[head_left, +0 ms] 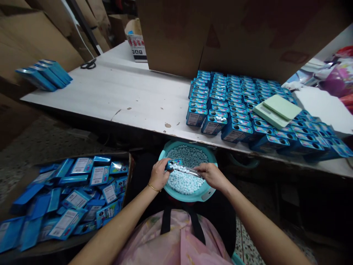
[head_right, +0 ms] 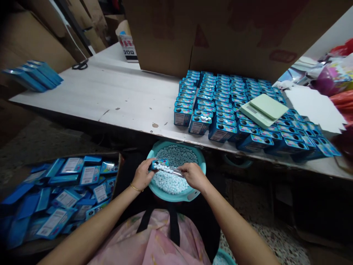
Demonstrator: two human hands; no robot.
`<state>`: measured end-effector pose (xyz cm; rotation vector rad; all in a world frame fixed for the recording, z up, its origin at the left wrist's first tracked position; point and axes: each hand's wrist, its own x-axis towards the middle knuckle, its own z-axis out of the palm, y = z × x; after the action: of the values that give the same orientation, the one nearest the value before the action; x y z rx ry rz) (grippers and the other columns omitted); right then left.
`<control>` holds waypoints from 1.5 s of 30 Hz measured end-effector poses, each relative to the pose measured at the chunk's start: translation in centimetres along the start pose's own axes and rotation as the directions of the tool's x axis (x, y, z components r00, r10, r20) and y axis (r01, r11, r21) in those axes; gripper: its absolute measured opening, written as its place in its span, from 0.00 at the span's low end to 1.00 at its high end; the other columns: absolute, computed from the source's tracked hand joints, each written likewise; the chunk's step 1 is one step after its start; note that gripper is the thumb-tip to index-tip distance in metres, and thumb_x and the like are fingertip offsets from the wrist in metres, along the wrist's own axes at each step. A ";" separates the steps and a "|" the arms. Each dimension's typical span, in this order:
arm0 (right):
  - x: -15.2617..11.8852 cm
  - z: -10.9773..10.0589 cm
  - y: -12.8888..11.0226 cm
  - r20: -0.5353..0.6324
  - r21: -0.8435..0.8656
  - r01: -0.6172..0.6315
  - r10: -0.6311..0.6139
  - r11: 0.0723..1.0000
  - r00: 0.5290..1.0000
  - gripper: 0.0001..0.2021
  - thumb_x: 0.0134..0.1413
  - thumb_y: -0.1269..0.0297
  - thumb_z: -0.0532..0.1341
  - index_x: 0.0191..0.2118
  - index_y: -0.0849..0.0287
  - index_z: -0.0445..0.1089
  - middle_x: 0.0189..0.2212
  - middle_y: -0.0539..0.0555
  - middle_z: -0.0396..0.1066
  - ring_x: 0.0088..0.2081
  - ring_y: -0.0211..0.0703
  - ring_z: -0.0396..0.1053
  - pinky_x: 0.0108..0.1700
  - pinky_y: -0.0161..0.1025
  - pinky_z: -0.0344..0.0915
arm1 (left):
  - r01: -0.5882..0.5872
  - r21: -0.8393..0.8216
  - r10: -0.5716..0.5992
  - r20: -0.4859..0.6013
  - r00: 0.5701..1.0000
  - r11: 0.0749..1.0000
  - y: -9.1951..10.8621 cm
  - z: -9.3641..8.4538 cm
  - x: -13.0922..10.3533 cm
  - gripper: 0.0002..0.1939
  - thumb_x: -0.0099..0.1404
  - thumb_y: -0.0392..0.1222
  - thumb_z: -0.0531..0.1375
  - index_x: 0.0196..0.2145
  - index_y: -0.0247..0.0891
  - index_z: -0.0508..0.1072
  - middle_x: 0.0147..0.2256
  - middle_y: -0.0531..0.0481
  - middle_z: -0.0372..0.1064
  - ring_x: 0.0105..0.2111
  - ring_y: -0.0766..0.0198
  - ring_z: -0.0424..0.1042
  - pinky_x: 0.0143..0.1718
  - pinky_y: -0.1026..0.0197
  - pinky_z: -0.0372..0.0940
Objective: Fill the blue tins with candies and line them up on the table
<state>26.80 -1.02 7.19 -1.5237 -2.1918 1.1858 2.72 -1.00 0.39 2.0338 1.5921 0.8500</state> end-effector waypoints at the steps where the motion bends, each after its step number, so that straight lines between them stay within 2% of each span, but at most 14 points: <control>1: 0.1 0.3 0.6 0.001 0.052 -0.015 0.015 0.999 1.000 0.15 0.48 0.70 0.52 0.38 0.56 0.73 0.28 0.50 0.70 0.31 0.37 0.64 0.33 0.31 0.56 | 0.001 0.007 -0.001 -0.001 1.000 1.000 0.1 -0.3 0.0 0.20 0.52 0.35 0.56 0.45 0.40 0.65 0.42 0.48 0.67 0.42 0.57 0.65 0.44 0.56 0.60; 4: 0.0 1.2 1.5 -0.025 0.136 -0.044 0.048 0.990 0.999 0.14 0.49 0.68 0.52 0.38 0.59 0.73 0.28 0.51 0.70 0.30 0.37 0.64 0.32 0.32 0.58 | 0.006 0.028 -0.006 0.006 1.000 1.000 0.3 -0.9 0.1 0.20 0.52 0.35 0.56 0.44 0.41 0.65 0.42 0.48 0.67 0.42 0.56 0.65 0.45 0.55 0.59; 11: -0.8 0.3 -0.3 -0.104 -0.063 0.003 -0.010 0.998 0.995 0.17 0.50 0.71 0.50 0.41 0.52 0.72 0.30 0.51 0.70 0.34 0.37 0.64 0.35 0.32 0.57 | 0.024 -0.056 -0.025 -0.010 1.000 0.998 -0.2 -0.2 -0.5 0.20 0.52 0.37 0.58 0.45 0.41 0.65 0.43 0.48 0.67 0.43 0.58 0.65 0.45 0.56 0.60; 19: -1.4 0.6 4.2 -0.032 0.270 -0.092 0.105 0.958 0.994 0.14 0.49 0.66 0.53 0.39 0.60 0.73 0.29 0.52 0.69 0.30 0.38 0.64 0.33 0.33 0.59 | 0.084 -0.194 -0.099 -0.067 0.993 0.977 0.0 -2.1 -0.5 0.18 0.52 0.40 0.59 0.43 0.41 0.66 0.42 0.48 0.67 0.43 0.58 0.66 0.47 0.55 0.60; 21: -1.6 1.4 5.4 -0.034 0.175 -0.134 0.142 0.975 0.989 0.15 0.49 0.68 0.52 0.40 0.60 0.72 0.31 0.53 0.70 0.32 0.39 0.65 0.34 0.34 0.59 | 0.084 -0.245 -0.103 -0.066 0.992 0.966 0.1 -2.8 -0.7 0.18 0.53 0.41 0.59 0.44 0.41 0.65 0.43 0.48 0.67 0.43 0.59 0.67 0.47 0.55 0.61; 23: -1.8 2.6 6.3 -0.080 -0.057 -0.193 0.188 0.980 0.979 0.16 0.49 0.72 0.49 0.40 0.57 0.72 0.33 0.54 0.69 0.36 0.40 0.65 0.36 0.34 0.58 | 0.063 -0.287 -0.089 -0.080 0.993 0.956 0.5 -3.4 -0.8 0.18 0.53 0.41 0.59 0.43 0.41 0.66 0.43 0.49 0.67 0.44 0.60 0.67 0.49 0.54 0.60; 25: -1.7 3.8 6.8 -0.121 -0.281 -0.250 0.224 0.927 0.967 0.19 0.49 0.75 0.47 0.41 0.54 0.71 0.35 0.54 0.69 0.39 0.41 0.64 0.37 0.34 0.57 | 0.039 -0.321 -0.076 -0.103 0.992 0.946 1.1 -3.9 -0.5 0.18 0.53 0.41 0.60 0.43 0.41 0.66 0.43 0.49 0.67 0.44 0.60 0.66 0.50 0.53 0.59; 28: -1.1 5.5 6.8 -0.118 -0.388 -0.269 0.242 0.882 0.963 0.21 0.49 0.76 0.47 0.43 0.51 0.69 0.37 0.54 0.68 0.42 0.41 0.64 0.38 0.33 0.56 | 0.026 -0.378 -0.079 -0.124 0.989 0.925 2.6 -4.3 1.8 0.20 0.53 0.42 0.60 0.44 0.40 0.64 0.44 0.48 0.66 0.43 0.60 0.67 0.49 0.54 0.60; 31: -0.5 6.7 6.5 -0.113 -0.330 -0.250 0.225 0.910 0.968 0.21 0.48 0.76 0.46 0.42 0.51 0.69 0.36 0.53 0.68 0.41 0.41 0.65 0.39 0.33 0.57 | -0.032 -0.405 -0.026 -0.138 0.990 0.914 3.9 -4.0 6.7 0.22 0.52 0.42 0.61 0.45 0.40 0.63 0.43 0.47 0.66 0.42 0.61 0.67 0.47 0.57 0.61; 35: -0.2 7.5 6.4 -0.132 -0.226 -0.200 0.174 0.953 0.976 0.19 0.47 0.75 0.48 0.37 0.49 0.71 0.33 0.53 0.69 0.38 0.42 0.66 0.38 0.35 0.58 | -0.132 -0.370 0.082 -0.147 0.986 0.920 4.8 -1.7 15.1 0.21 0.49 0.40 0.62 0.42 0.37 0.65 0.39 0.47 0.66 0.40 0.61 0.67 0.43 0.59 0.63; 38: -0.4 8.0 6.6 -0.155 -0.185 -0.182 0.154 0.966 0.976 0.17 0.48 0.73 0.48 0.34 0.50 0.72 0.31 0.53 0.70 0.36 0.42 0.67 0.36 0.35 0.58 | -0.106 -0.338 0.060 -0.144 0.988 0.935 5.0 0.6 19.6 0.21 0.48 0.36 0.61 0.42 0.35 0.65 0.38 0.45 0.66 0.37 0.61 0.68 0.40 0.58 0.64; 41: -0.5 8.2 6.9 -0.155 -0.145 -0.175 0.152 0.974 0.976 0.17 0.49 0.72 0.47 0.33 0.50 0.72 0.30 0.52 0.70 0.36 0.43 0.67 0.35 0.35 0.59 | -0.013 -0.310 -0.042 -0.169 0.985 0.951 5.3 2.1 20.9 0.28 0.46 0.35 0.62 0.46 0.34 0.60 0.43 0.40 0.63 0.34 0.60 0.68 0.37 0.56 0.65; 43: -0.5 8.3 7.0 -0.160 -0.129 -0.180 0.158 0.975 0.974 0.18 0.49 0.72 0.47 0.35 0.48 0.71 0.31 0.51 0.70 0.36 0.43 0.67 0.36 0.36 0.60 | -0.006 -0.315 -0.057 -0.189 0.980 0.949 5.2 2.0 20.0 0.34 0.45 0.37 0.64 0.49 0.33 0.57 0.48 0.36 0.58 0.37 0.58 0.68 0.37 0.55 0.65; 45: -0.3 8.3 7.1 -0.176 -0.137 -0.194 0.169 0.971 0.970 0.18 0.48 0.72 0.47 0.36 0.46 0.71 0.32 0.52 0.69 0.37 0.44 0.67 0.38 0.37 0.60 | -0.050 -0.342 -0.030 -0.226 0.974 0.938 4.2 0.8 18.0 0.38 0.45 0.40 0.64 0.52 0.35 0.53 0.52 0.35 0.54 0.44 0.55 0.65 0.41 0.54 0.64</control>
<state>26.90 -4.38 -3.22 -1.8489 -2.1137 0.9189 9.04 15.32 6.30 1.7444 1.4211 1.3072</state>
